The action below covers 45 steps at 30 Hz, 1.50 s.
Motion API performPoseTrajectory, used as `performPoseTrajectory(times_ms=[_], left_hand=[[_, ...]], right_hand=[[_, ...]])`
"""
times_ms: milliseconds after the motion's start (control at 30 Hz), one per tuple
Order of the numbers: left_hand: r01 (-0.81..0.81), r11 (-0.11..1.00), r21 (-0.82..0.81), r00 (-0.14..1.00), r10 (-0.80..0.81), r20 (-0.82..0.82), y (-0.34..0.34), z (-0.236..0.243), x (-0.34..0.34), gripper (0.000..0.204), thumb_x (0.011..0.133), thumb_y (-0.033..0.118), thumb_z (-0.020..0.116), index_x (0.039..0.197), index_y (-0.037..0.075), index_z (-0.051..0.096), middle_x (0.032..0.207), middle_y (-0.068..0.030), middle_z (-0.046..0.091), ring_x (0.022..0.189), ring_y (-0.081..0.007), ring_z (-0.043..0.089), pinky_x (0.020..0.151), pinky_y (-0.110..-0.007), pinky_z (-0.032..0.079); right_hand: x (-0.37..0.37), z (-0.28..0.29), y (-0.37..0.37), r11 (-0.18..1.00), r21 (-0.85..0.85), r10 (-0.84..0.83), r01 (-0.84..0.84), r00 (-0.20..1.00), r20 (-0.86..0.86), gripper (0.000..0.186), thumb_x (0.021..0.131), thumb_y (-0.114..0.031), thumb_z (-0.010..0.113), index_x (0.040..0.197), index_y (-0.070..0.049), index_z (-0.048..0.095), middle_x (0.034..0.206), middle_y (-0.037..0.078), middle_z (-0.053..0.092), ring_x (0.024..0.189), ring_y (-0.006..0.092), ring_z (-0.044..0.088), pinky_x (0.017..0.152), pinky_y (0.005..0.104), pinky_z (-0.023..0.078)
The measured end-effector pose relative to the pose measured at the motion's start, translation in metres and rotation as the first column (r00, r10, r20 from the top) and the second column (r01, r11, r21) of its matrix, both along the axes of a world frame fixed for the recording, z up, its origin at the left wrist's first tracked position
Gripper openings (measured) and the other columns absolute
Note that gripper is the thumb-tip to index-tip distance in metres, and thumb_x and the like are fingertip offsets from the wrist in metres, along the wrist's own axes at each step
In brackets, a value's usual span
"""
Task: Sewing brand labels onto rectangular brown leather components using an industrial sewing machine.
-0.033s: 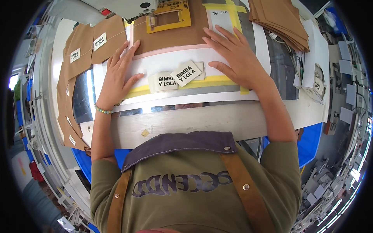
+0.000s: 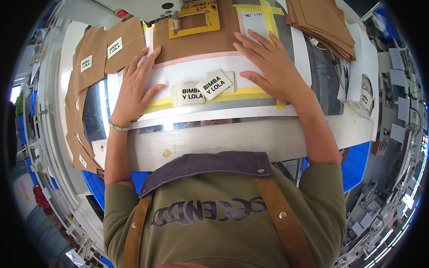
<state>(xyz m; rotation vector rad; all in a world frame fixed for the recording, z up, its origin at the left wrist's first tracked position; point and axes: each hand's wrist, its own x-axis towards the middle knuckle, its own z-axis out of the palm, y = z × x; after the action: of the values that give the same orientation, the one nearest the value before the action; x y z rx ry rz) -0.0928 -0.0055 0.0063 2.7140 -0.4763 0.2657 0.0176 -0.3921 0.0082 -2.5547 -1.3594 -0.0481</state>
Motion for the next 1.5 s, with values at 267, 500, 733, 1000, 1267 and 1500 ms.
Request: performPoseTrajectory(times_ms=[267,500,733,1000,1267,1500], left_hand=[[-0.021,0.999,0.048,0.998,0.023,-0.051,-0.002,0.002,-0.001,0.086,0.098,0.045,0.076,0.171,0.016,0.041,0.165,-0.0151,0.054,0.159,-0.0377,0.039,0.130,-0.053,0.031],[0.007,0.988,0.153,0.998,0.003,-0.066,-0.002,0.005,-0.001,0.078,0.095,0.043,0.075,0.164,0.013,0.052,0.174,-0.0015,0.046,0.165,-0.0344,0.031,0.135,-0.053,0.025],[-0.010,0.992,0.123,0.999,0.016,-0.051,-0.002,0.005,0.000,0.073,0.098,0.044,0.075,0.162,0.014,0.056,0.173,0.0001,0.048,0.162,-0.0360,0.035,0.133,-0.054,0.027],[0.007,0.993,0.116,0.997,0.001,-0.076,0.002,0.002,-0.001,0.072,0.097,0.037,0.076,0.162,0.013,0.056,0.174,-0.0015,0.047,0.163,-0.0344,0.034,0.133,-0.053,0.027],[-0.006,0.999,-0.038,0.999,0.004,-0.032,-0.009,0.019,-0.010,0.066,0.091,0.024,0.084,0.152,0.009,0.064,0.167,-0.0097,0.054,0.157,-0.0373,0.043,0.128,-0.051,0.037],[0.149,0.976,-0.158,0.969,-0.176,-0.176,-0.041,0.034,-0.021,0.068,0.087,0.029,0.085,0.149,0.007,0.067,0.161,-0.0116,0.060,0.155,-0.0406,0.046,0.127,-0.052,0.039]], right_hand=[[0.000,0.002,-0.001,1.000,-0.001,0.002,-0.002,1.000,-0.013,0.067,0.109,-0.045,0.059,0.166,-0.013,0.048,0.177,0.005,0.040,0.165,0.0311,0.031,0.137,0.0572,0.016],[-0.001,0.003,0.001,0.999,-0.034,0.008,-0.008,1.000,-0.001,0.067,0.109,-0.047,0.059,0.166,-0.015,0.048,0.177,0.005,0.041,0.165,0.0325,0.031,0.136,0.0596,0.016],[-0.002,0.005,0.003,0.999,-0.038,-0.011,0.011,1.000,-0.010,0.065,0.108,-0.044,0.061,0.165,-0.016,0.049,0.177,0.004,0.041,0.165,0.0317,0.032,0.136,0.0591,0.015],[-0.002,0.001,0.000,0.999,-0.028,-0.016,0.015,0.999,-0.034,0.064,0.108,-0.042,0.060,0.164,-0.013,0.051,0.177,0.006,0.041,0.166,0.0323,0.030,0.137,0.0586,0.014],[-0.009,0.011,0.004,0.982,0.169,0.076,-0.079,0.997,0.029,0.052,0.103,-0.031,0.071,0.151,-0.009,0.065,0.168,0.010,0.052,0.159,0.0310,0.043,0.132,0.0582,0.026],[-0.015,0.011,0.039,0.951,0.131,0.275,-0.280,0.960,0.054,0.032,0.096,-0.025,0.079,0.122,-0.007,0.078,0.134,0.007,0.074,0.129,0.0272,0.066,0.118,0.0485,0.047]])
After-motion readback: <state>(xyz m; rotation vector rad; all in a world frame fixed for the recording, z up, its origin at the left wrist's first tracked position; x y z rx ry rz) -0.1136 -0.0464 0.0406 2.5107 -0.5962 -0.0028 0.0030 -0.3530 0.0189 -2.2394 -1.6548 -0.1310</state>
